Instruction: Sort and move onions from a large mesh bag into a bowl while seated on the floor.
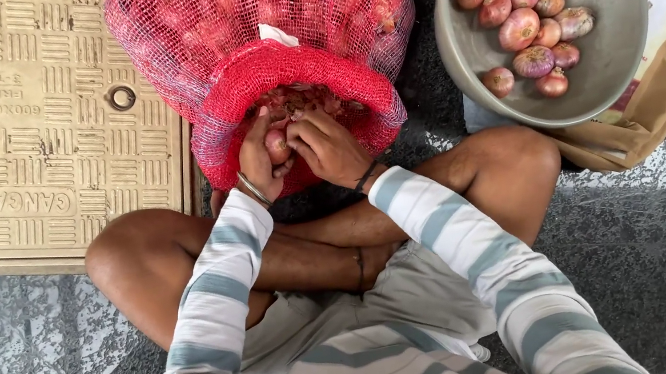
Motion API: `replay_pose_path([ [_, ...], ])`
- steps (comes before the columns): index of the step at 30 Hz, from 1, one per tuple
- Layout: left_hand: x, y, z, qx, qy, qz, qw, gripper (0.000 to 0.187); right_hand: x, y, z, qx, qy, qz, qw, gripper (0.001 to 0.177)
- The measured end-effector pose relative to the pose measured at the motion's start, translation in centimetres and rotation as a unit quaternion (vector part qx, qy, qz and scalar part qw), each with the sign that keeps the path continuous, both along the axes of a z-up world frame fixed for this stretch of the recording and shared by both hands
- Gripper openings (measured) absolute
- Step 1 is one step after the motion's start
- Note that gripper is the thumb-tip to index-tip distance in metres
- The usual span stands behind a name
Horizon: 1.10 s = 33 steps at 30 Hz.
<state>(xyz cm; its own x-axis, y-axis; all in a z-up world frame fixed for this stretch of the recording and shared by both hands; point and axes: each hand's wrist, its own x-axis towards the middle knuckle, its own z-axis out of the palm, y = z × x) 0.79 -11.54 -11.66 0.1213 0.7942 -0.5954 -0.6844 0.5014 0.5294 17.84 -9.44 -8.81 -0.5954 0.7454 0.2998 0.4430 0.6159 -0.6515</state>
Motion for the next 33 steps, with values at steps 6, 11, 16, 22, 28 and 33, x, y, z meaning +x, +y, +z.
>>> replay_pose_path([
  [6, 0.1, -0.2, 0.9, 0.011, 0.007, -0.034, 0.999, 0.034, 1.6, 2.7, -2.0, 0.002, -0.066, -0.138, 0.988, 0.015],
  [11, -0.3, -0.1, -2.7, 0.002, 0.016, -0.016, 1.000, 0.045, 0.6, 0.6, 1.9, -0.030, 0.053, -0.057, 0.996, 0.036],
  [16, 0.3, 0.2, -0.2, 0.057, -0.027, 0.001, 0.998, 0.068, -0.2, -0.4, 4.0, -0.012, 0.060, 0.019, 0.998, 0.057],
  [22, 1.4, 0.3, 3.7, 0.078, 0.094, -0.123, 0.985, 0.092, 9.4, 3.7, 11.1, -0.040, 0.007, -0.056, 0.998, 0.051],
  [28, 2.4, 0.2, 0.6, 0.137, 0.296, -0.203, 0.923, 0.070, 25.1, 9.7, 13.2, -0.108, -0.285, -0.271, 0.913, 0.038],
  [33, 2.0, -0.3, 5.7, 0.376, 0.674, -0.230, 0.593, 0.051, 26.7, 10.5, 15.3, 0.213, -0.168, -0.430, 0.861, 0.020],
])
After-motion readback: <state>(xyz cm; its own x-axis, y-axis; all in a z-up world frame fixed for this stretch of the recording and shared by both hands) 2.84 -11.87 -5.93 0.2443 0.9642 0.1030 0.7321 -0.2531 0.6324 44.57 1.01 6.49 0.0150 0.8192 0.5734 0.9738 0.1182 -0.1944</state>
